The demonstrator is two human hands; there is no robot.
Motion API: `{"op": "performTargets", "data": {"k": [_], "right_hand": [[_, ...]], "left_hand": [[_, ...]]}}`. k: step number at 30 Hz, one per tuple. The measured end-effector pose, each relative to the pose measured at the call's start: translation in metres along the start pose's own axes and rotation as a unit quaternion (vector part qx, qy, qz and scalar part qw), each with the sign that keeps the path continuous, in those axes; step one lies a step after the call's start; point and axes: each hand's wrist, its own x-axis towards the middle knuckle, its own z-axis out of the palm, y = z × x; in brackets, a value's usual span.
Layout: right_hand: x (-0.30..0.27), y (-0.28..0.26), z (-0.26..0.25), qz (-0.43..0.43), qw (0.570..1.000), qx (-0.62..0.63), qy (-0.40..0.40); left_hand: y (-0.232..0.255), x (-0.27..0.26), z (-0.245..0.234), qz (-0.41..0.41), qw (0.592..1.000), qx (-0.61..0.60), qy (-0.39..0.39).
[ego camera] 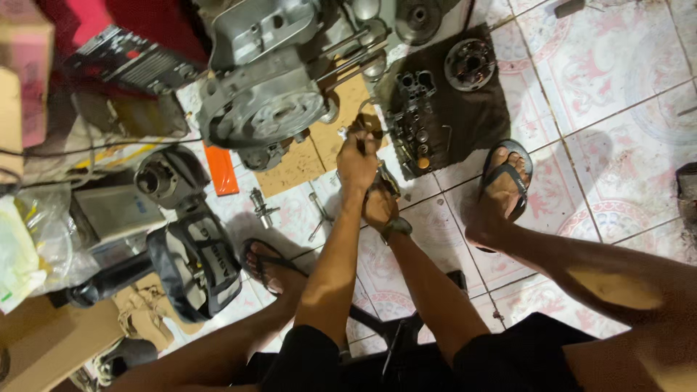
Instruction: The person works on a disassembled engine block placed on the floor, using a T-handle wrench to tighten bolts on a component. They then switch to a screwdriver to adjust parts of a carburetor held in their hand.
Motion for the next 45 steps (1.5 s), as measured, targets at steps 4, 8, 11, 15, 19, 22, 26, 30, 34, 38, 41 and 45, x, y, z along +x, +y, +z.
{"op": "performTargets", "data": {"k": [4, 8, 11, 15, 19, 22, 26, 30, 34, 38, 41, 45], "right_hand": [[0.030, -0.018, -0.067, -0.223, 0.929, -0.111, 0.273], [0.053, 0.003, -0.099, 0.370, 0.850, 0.374, 0.025], [0.060, 0.044, -0.103, 0.297, 0.864, 0.398, 0.083], [0.071, 0.053, -0.146, 0.323, 0.865, 0.383, 0.026], [0.075, 0.048, -0.160, 0.329, 0.856, 0.398, 0.029], [0.078, 0.044, -0.167, 0.346, 0.844, 0.410, 0.026], [0.079, 0.045, -0.176, 0.352, 0.833, 0.426, 0.030], [0.076, 0.049, -0.181, 0.349, 0.813, 0.461, 0.064], [0.070, 0.054, -0.179, 0.319, 0.803, 0.488, 0.119], [0.072, 0.047, -0.201, 0.277, 0.794, 0.495, 0.219], [0.082, 0.024, -0.235, 0.202, 0.803, 0.494, 0.267], [0.091, -0.027, -0.300, 0.036, 0.846, 0.443, 0.295]], "left_hand": [[0.012, 0.038, 0.023, 0.009, 1.000, 0.012, 0.017], [0.033, 0.056, 0.045, 0.071, 0.997, 0.024, -0.012], [0.042, 0.067, 0.058, 0.143, 0.983, 0.105, -0.055], [0.047, 0.079, 0.081, 0.184, 0.952, 0.216, -0.112], [0.042, 0.087, 0.092, 0.143, 0.963, 0.183, -0.139], [0.040, 0.094, 0.092, 0.080, 0.952, 0.221, -0.194], [0.050, 0.104, 0.082, 0.102, 0.943, 0.228, -0.221], [0.059, 0.090, 0.078, 0.139, 0.953, 0.168, -0.210], [0.073, 0.074, 0.061, 0.168, 0.966, 0.077, -0.182], [0.089, 0.037, 0.032, 0.117, 0.964, -0.088, -0.220], [0.106, -0.008, -0.013, 0.169, 0.957, -0.167, -0.165], [0.110, -0.040, -0.052, 0.146, 0.964, -0.186, -0.124]]}}
